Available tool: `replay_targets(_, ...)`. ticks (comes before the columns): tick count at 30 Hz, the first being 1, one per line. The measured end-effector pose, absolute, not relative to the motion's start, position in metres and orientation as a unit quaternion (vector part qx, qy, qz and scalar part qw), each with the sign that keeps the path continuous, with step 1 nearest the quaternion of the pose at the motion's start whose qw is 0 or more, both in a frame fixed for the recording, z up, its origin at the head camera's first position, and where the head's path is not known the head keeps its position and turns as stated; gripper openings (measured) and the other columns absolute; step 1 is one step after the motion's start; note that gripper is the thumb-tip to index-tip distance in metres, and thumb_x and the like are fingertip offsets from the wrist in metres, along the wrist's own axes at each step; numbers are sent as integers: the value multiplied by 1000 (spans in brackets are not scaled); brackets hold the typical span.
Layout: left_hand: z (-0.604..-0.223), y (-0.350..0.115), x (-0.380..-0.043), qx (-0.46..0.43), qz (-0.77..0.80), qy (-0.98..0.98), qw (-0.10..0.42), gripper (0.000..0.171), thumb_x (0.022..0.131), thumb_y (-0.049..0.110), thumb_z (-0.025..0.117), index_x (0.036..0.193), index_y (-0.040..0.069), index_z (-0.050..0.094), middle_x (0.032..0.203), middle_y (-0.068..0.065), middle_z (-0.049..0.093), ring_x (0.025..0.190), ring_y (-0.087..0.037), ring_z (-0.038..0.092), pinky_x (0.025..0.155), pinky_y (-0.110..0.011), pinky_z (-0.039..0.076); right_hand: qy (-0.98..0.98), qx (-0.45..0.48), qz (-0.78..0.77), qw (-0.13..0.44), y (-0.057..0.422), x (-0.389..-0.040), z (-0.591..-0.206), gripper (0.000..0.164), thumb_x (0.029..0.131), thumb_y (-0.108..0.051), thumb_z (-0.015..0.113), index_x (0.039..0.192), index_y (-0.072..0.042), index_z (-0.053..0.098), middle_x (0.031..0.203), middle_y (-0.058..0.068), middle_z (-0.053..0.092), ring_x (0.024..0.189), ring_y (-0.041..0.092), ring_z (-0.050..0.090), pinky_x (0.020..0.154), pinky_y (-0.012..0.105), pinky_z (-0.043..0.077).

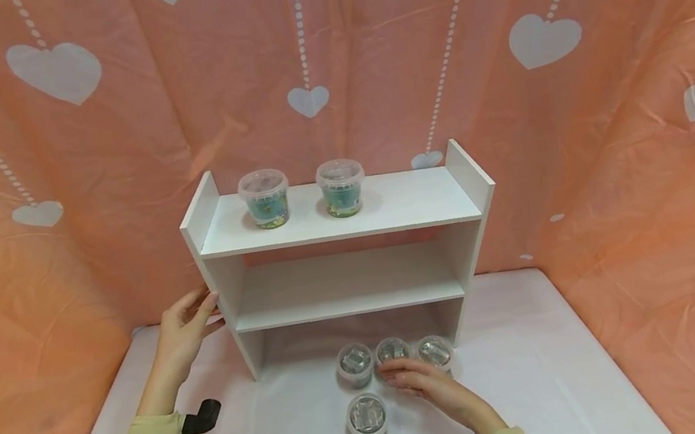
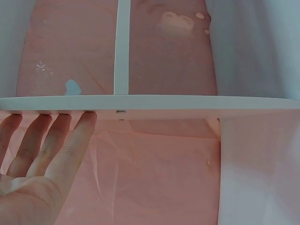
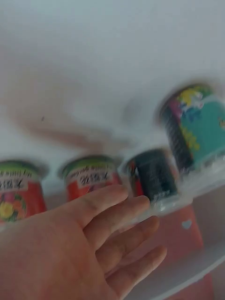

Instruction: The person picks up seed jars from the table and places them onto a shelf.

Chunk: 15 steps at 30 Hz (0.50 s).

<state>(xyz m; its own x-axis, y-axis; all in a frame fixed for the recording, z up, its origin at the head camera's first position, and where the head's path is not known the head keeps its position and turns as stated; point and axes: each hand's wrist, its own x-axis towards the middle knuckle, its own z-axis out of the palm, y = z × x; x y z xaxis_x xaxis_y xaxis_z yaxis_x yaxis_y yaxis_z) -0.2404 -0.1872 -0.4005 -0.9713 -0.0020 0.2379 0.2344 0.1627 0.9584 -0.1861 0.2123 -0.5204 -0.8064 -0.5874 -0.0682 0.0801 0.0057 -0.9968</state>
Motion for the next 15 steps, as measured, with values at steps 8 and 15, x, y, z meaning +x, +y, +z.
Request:
replay_targets(8, -401, -187, -242, -79, -646, -754, 95, 55, 97, 27, 57, 141, -3, 43, 135, -25, 49, 109, -42, 57, 88, -45, 52, 657, -229, -673, 251, 204, -183, -533, 48, 100, -7, 45, 141, 14, 32, 144, 33, 31, 131, 43, 36, 108, 35, 36)
replay_targets(15, -402, -187, -242, -75, -646, -754, 94, 55, 97, 27, 57, 141, -3, 43, 135, -25, 49, 111, -40, 55, 88, -44, 52, 636, -264, -673, 268, 198, -182, -543, 64, 93, 0, 59, 143, 15, 22, 145, 36, 27, 132, 46, 29, 105, 30, 39)
